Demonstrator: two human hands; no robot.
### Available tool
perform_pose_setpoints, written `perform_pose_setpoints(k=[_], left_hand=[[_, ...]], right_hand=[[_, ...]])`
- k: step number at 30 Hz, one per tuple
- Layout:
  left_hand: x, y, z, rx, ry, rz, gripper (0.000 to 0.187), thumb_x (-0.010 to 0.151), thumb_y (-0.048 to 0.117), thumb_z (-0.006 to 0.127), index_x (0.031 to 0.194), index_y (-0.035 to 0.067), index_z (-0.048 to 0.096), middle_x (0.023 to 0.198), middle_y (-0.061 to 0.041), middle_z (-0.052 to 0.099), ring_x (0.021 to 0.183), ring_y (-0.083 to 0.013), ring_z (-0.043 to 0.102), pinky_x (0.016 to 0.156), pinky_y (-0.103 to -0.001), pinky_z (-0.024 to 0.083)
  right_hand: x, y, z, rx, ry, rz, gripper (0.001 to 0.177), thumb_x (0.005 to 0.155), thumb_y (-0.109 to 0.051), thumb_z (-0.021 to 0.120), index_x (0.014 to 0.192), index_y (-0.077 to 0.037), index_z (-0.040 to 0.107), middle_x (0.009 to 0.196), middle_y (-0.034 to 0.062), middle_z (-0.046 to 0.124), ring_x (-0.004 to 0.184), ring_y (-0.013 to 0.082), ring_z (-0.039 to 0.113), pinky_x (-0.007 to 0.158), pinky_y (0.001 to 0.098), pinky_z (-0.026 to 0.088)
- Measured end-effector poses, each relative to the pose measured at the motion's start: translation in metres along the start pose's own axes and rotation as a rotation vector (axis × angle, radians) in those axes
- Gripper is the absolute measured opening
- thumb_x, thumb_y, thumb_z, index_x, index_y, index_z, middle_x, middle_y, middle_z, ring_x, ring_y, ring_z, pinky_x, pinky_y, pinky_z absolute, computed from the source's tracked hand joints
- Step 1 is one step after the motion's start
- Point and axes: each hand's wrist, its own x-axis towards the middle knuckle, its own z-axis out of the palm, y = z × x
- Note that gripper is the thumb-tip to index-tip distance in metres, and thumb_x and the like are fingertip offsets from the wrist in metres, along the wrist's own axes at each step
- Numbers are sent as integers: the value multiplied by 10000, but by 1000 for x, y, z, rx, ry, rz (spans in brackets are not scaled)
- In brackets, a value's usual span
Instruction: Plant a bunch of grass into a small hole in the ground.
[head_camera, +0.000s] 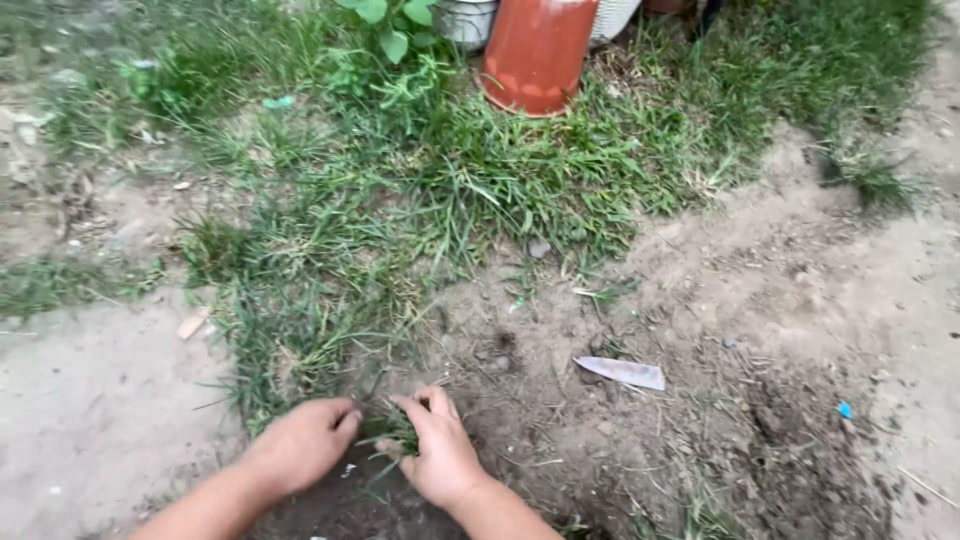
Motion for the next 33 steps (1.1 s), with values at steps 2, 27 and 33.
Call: perform_pose_setpoints(k=[2,27,33], left_hand=[[-10,-9,7,-57,-12,-27,371,960,397,503,1032,95,708,1048,-185,740,1061,-378,693,936,-477,539],[2,40,-8,113,-104,184,268,954,403,552,1030,161,637,1031,-104,725,1035,-343,679,881,-448,544],[-7,129,1,-101,-212,164,248,973,364,622,1068,139,669,921,-105,725,887,-285,716,822,-408,571]], right_hand=[[-2,4,19,24,-21,3,336,778,-108,787,1092,-44,689,1133,178,614,1069,389,569,894,461,491],[-18,144,-212,368,-27,1173,265,1011,-310,622,908,-67,644,706,27,542,636,183,511,597,346,435],[-32,119,-261,880,229,1268,185,965,-246,660,939,-65,631,736,23,559,660,178,531,634,348,479]])
